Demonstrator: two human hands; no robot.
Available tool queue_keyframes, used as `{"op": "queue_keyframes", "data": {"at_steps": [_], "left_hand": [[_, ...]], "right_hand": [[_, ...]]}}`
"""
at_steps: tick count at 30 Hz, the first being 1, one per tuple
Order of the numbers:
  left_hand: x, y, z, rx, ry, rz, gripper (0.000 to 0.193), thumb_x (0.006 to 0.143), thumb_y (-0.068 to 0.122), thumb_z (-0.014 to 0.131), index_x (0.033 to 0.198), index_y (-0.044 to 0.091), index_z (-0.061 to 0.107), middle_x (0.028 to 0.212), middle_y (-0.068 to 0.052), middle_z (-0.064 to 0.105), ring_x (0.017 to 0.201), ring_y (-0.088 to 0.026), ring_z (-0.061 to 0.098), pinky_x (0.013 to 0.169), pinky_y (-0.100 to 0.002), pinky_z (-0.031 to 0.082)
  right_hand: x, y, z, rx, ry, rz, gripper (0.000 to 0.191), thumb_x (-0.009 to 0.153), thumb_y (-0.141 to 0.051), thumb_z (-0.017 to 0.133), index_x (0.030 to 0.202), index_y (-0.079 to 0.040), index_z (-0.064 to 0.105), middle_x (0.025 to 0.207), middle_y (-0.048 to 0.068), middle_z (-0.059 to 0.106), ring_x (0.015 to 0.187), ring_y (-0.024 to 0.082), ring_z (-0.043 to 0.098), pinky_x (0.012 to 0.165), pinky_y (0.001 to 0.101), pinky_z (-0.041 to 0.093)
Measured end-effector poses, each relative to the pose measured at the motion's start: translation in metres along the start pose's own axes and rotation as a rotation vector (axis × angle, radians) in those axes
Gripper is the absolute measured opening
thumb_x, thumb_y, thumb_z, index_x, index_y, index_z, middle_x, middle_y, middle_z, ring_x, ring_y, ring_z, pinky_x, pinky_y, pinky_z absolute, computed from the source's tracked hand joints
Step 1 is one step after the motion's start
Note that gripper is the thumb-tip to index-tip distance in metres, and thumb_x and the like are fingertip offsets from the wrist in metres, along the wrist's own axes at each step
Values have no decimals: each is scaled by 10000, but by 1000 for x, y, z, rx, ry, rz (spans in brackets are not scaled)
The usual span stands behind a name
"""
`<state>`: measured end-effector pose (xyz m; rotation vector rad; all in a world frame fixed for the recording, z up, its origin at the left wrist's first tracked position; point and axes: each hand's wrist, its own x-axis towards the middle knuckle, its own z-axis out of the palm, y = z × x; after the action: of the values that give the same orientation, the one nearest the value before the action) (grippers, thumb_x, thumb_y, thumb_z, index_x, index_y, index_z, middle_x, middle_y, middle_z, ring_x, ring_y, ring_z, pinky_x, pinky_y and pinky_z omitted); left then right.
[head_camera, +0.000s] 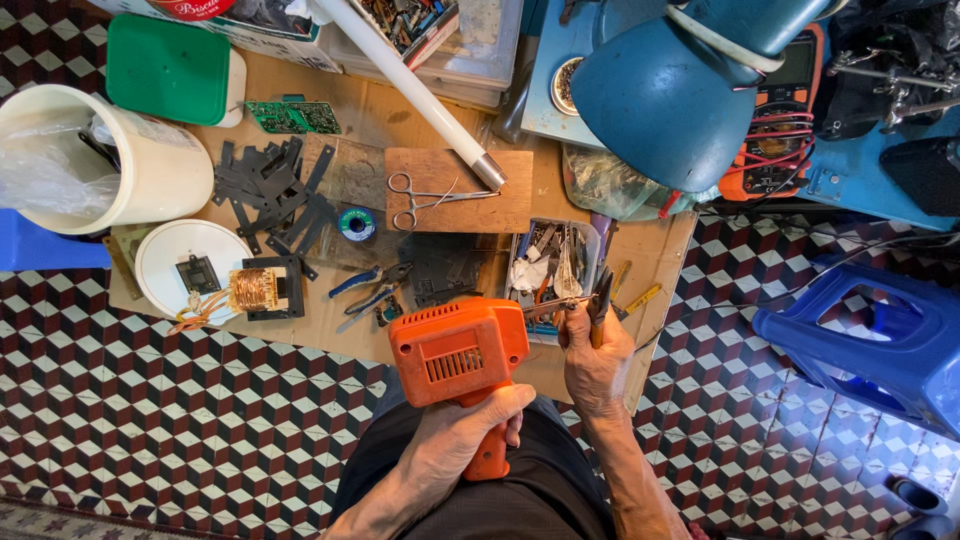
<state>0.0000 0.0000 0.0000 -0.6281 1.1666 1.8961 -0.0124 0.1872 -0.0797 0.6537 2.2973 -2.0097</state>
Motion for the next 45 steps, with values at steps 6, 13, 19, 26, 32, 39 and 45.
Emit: {"op": "queue_keyframes", "data": {"at_steps": [6, 13, 19, 26, 32, 39, 45], "left_hand": [[2, -3, 0, -10, 7, 21, 323, 841, 339, 788, 871, 49, 648, 709, -46, 615, 628, -133, 628, 619, -295, 574], [3, -5, -1, 14, 4, 26, 337, 851, 363, 779, 887, 50, 660, 725, -37, 622, 644, -124, 634, 633, -287, 579], [6, -8, -2, 31, 20, 33, 347, 837, 369, 784, 893, 45, 673, 731, -45, 639, 646, -133, 649, 628, -297, 588], [6, -12, -5, 37, 21, 19, 387, 825, 395, 790, 941, 42, 683, 792, -54, 647, 680, -128, 659, 645, -305, 603], [8, -13, -6, 58, 60, -17, 445, 780, 426, 797, 976, 43, 684, 808, -62, 653, 672, -135, 664, 626, -313, 603], [6, -13, -7, 55, 47, 15, 430, 799, 418, 800, 978, 44, 688, 834, -58, 663, 682, -128, 659, 627, -303, 592], [4, -9, -6, 64, 57, 41, 407, 809, 395, 798, 958, 31, 691, 827, -56, 665, 673, -125, 654, 619, -302, 590]], "right_hand": [[0, -4, 1, -17, -4, 22, 325, 1065, -305, 577, 873, -44, 608, 698, -33, 535, 631, 52, 478, 548, 210, 396], [1, -4, -1, -15, -7, 49, 320, 1054, -306, 577, 862, -52, 607, 685, -38, 535, 612, 46, 475, 528, 208, 392], [2, -2, -1, -23, -7, 48, 320, 1050, -306, 584, 855, -54, 607, 684, -37, 540, 608, 45, 479, 521, 208, 391], [3, -1, -1, -11, -22, 12, 320, 1057, -299, 576, 852, -55, 604, 672, -36, 537, 590, 43, 479, 505, 207, 387], [1, -2, -1, -4, -19, 37, 307, 1046, -287, 579, 845, -57, 612, 662, -35, 535, 574, 45, 474, 483, 211, 385], [2, -5, 1, 9, -20, 28, 309, 1059, -283, 573, 844, -61, 579, 686, -33, 533, 594, 43, 467, 506, 208, 384], [1, -4, 2, -8, -28, 37, 321, 1065, -286, 568, 842, -55, 566, 679, -35, 520, 588, 45, 459, 502, 209, 378]]}}
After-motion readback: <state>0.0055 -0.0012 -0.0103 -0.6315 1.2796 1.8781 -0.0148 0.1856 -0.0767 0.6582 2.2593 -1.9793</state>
